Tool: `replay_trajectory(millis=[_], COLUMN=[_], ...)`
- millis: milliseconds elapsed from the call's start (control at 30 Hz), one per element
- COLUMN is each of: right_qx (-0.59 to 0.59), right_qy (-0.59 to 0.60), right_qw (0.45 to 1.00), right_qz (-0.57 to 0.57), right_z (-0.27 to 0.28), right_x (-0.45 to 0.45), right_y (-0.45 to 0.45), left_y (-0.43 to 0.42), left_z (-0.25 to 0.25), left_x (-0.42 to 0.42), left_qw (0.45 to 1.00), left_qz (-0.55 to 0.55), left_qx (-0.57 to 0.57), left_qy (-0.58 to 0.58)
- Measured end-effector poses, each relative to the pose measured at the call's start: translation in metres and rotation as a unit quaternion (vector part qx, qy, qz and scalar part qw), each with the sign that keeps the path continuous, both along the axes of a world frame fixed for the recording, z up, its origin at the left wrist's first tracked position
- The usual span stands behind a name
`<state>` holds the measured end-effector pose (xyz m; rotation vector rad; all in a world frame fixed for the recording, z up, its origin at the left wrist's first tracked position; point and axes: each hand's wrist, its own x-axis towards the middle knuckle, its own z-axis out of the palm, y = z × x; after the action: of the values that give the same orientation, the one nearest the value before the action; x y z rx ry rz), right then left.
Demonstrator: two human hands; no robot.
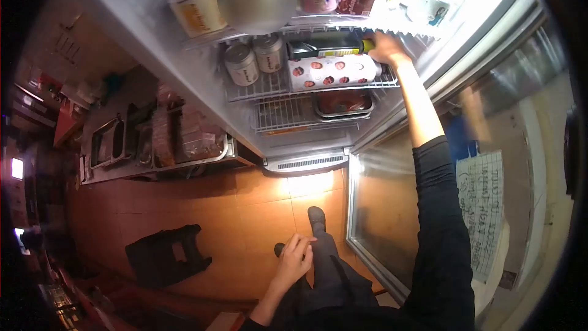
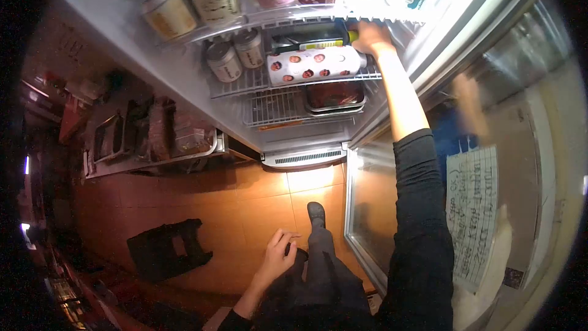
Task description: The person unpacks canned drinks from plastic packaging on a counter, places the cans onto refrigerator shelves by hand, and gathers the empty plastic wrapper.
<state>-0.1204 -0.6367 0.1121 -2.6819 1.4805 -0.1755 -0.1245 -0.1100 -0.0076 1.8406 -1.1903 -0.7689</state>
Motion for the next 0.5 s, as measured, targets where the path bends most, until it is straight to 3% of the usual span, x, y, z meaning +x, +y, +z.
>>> replay_trajectory(millis=[133,333,500], right_qx=[0.035,-0.008,-0.043], right_qy=[0.007,-0.063,-0.081], right_qw=[0.997,0.998,0.996], right_qz=[0.071,0.014,0.005], right_z=[-0.005,0.015,0.017], right_x=[-0.005,-0.013,0.029], right_y=[-0.017,0.013,0.041], left_y=[-0.044,-0.065,-0.054], left_z=[0.008,0.007,-0.031], left_x=[-0.005,-0.003,0.01], left_qw=[0.999,0.997,0.993], left_qz=[-0.029,-0.05,-0.091], left_qx=[0.002,0.004,0.038], left_qy=[0.036,0.053,0.068])
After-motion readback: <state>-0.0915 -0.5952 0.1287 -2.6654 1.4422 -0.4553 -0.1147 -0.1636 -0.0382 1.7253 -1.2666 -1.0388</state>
